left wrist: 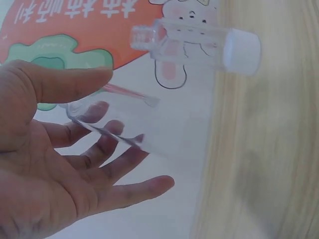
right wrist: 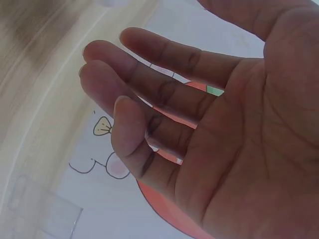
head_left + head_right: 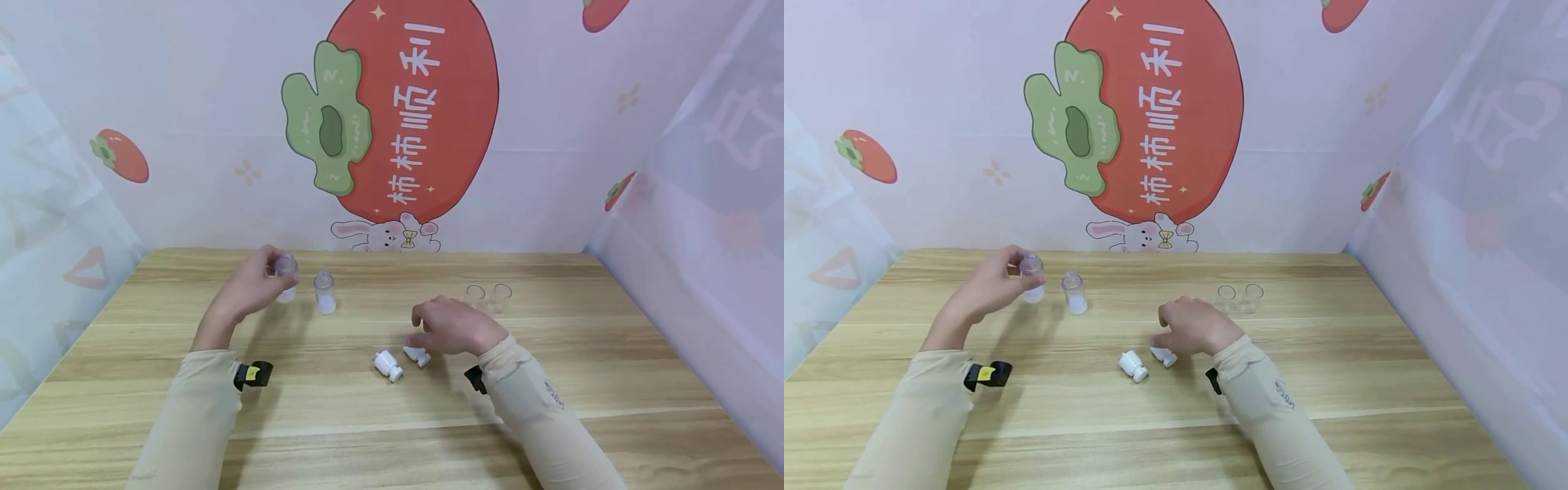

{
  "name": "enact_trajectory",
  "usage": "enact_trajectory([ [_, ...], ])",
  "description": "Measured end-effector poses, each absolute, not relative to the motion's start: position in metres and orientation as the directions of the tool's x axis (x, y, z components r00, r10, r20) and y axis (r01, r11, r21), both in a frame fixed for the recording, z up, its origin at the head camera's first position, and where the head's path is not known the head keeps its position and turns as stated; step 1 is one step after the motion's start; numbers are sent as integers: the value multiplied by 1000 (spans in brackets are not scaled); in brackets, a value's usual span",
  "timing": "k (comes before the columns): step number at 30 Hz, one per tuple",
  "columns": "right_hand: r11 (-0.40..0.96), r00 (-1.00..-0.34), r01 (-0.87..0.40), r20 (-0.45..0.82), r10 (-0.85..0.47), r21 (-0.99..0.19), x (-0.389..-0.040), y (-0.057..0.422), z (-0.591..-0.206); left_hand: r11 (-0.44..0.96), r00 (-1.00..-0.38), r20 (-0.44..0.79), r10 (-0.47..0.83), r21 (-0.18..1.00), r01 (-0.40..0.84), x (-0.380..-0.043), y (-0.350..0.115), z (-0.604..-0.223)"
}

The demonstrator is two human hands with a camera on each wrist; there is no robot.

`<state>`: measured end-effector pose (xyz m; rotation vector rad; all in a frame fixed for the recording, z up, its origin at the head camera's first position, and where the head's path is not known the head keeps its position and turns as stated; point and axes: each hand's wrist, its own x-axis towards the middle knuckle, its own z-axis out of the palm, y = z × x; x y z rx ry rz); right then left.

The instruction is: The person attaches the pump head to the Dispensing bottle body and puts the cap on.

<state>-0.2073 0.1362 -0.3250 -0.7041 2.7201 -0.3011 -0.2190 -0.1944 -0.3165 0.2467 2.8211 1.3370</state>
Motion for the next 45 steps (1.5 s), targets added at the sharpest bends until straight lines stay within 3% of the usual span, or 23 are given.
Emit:
enact_trajectory([
  [27, 874, -824, -428, -298, -481, -229, -202, 126, -335, 586, -978, 191, 84, 784, 203, -210, -185, -296],
  [45, 862, -809, -440, -305, -502, -251, -199, 123, -337, 577, -949, 279, 145, 756, 310, -200, -171, -281],
])
